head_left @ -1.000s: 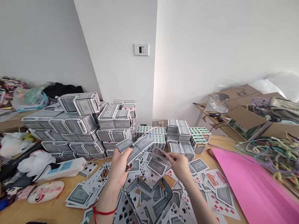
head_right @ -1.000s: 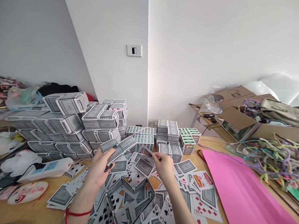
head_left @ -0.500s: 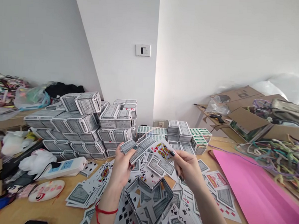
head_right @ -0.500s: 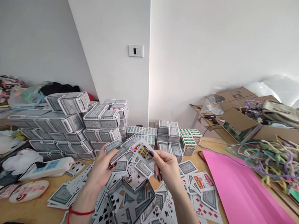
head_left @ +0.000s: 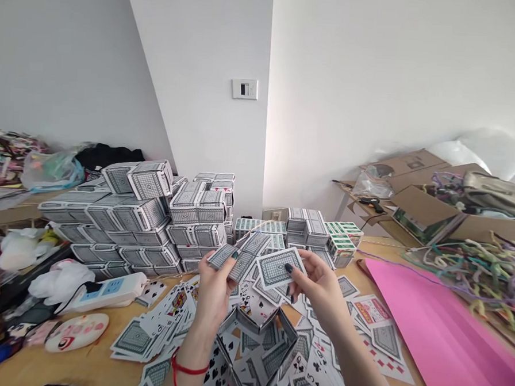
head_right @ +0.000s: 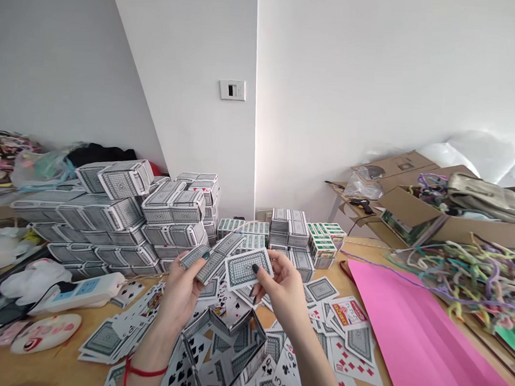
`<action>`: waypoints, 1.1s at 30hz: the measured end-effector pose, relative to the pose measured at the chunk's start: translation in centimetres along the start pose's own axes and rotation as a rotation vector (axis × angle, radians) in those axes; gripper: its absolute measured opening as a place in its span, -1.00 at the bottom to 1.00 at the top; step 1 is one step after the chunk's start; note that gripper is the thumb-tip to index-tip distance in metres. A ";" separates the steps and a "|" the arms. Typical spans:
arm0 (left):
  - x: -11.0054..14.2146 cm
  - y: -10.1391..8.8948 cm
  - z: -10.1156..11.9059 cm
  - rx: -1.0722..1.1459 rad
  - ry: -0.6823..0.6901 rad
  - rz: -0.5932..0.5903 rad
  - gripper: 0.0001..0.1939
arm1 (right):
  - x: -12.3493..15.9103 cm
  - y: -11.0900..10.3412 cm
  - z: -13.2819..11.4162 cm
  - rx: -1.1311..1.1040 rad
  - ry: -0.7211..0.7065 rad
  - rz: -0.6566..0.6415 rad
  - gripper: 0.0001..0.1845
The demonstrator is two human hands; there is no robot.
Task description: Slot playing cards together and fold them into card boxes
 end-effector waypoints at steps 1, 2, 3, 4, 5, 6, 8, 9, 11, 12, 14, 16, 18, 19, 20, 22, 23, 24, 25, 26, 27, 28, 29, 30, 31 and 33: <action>0.1 0.1 0.1 -0.002 0.008 -0.001 -0.50 | 0.1 0.2 0.2 -0.004 0.019 -0.021 -0.57; 0.2 0.2 0.1 -0.002 0.018 0.001 -0.50 | 0.1 0.3 0.4 -0.007 0.039 -0.037 -0.57; 0.3 0.2 0.2 -0.003 0.027 0.005 -0.50 | 0.2 0.4 0.6 -0.009 0.056 -0.052 -0.56; 0.3 0.2 0.3 -0.006 0.034 0.010 -0.49 | 0.2 0.5 0.8 -0.010 0.069 -0.063 -0.55; 0.2 0.2 0.3 -0.011 0.038 0.014 -0.48 | 0.2 0.5 0.9 -0.011 0.074 -0.069 -0.54; 0.1 0.1 0.3 -0.019 0.039 0.018 -0.47 | 0.2 0.5 0.9 -0.009 0.075 -0.068 -0.53; -0.1 0.0 0.1 -0.036 0.036 0.020 -0.46 | 0.2 0.2 0.9 -0.006 0.071 -0.056 -0.52; -0.2 0.0 0.1 -0.041 0.036 0.015 -0.46 | 0.1 0.1 0.9 -0.004 0.071 -0.050 -0.51; -0.3 0.0 0.1 -0.039 0.043 0.004 -0.46 | 0.1 0.0 0.9 -0.003 0.073 -0.045 -0.52; -0.2 0.0 0.2 -0.034 0.047 0.003 -0.46 | 0.1 0.0 1.0 -0.005 0.075 -0.045 -0.53; 0.0 0.0 0.3 -0.040 0.047 0.007 -0.45 | 0.1 0.0 1.1 -0.015 0.078 -0.045 -0.55; 0.3 0.1 0.3 -0.071 0.035 0.011 -0.44 | 0.1 -0.1 1.1 -0.023 0.080 -0.038 -0.53; 0.5 0.1 0.4 -0.103 0.023 0.016 -0.42 | 0.1 -0.2 0.9 -0.016 0.085 -0.036 -0.52; 0.5 0.1 0.4 -0.113 0.020 0.018 -0.42 | 0.1 -0.3 0.7 -0.007 0.086 -0.034 -0.53; 0.5 0.1 0.4 -0.118 0.017 0.022 -0.41 | 0.1 -0.4 0.5 0.003 0.084 -0.029 -0.54; 0.4 0.0 0.4 -0.117 0.017 0.027 -0.41 | 0.1 -0.6 0.0 0.019 0.081 -0.021 -0.58; 0.3 -0.1 0.4 -0.115 0.022 0.028 -0.41 | 0.1 -0.7 -0.1 0.021 0.081 -0.019 -0.58; 0.3 -0.1 0.4 -0.116 0.029 0.026 -0.42 | 0.1 -0.7 -0.1 0.019 0.082 -0.021 -0.58; 0.2 -0.1 0.5 -0.119 0.038 0.022 -0.42 | 0.1 -0.6 0.1 0.016 0.086 -0.028 -0.58; 0.2 0.0 0.5 -0.126 0.046 0.015 -0.42 | 0.1 -0.5 0.3 0.011 0.088 -0.037 -0.57; 0.2 0.0 0.4 -0.137 0.051 0.006 -0.41 | 0.1 -0.4 0.5 0.006 0.088 -0.043 -0.57; 0.2 0.1 0.4 -0.146 0.055 0.000 -0.41 | 0.0 -0.4 0.7 0.002 0.086 -0.044 -0.58; 0.3 0.1 0.5 -0.151 0.060 -0.001 -0.40 | 0.0 -0.4 0.9 -0.002 0.083 -0.041 -0.58; 0.3 0.1 0.5 -0.151 0.068 0.004 -0.40 | 0.0 -0.5 1.1 -0.006 0.079 -0.033 -0.60; 0.4 0.0 0.6 -0.149 0.076 0.015 -0.41 | 0.0 -0.6 1.2 -0.011 0.076 -0.025 -0.61; 0.5 -0.1 0.7 -0.142 0.093 0.034 -0.44 | -0.1 -0.8 1.3 -0.015 0.076 -0.009 -0.62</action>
Point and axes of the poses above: each hand's wrist, its own x-axis away from the middle knuckle, its own y-axis out of the palm, z = x × y, the point moved 9 cm from there along -x, towards the middle knuckle, and after that the axes turned 14 degrees about -y, right-handed, at the moved point
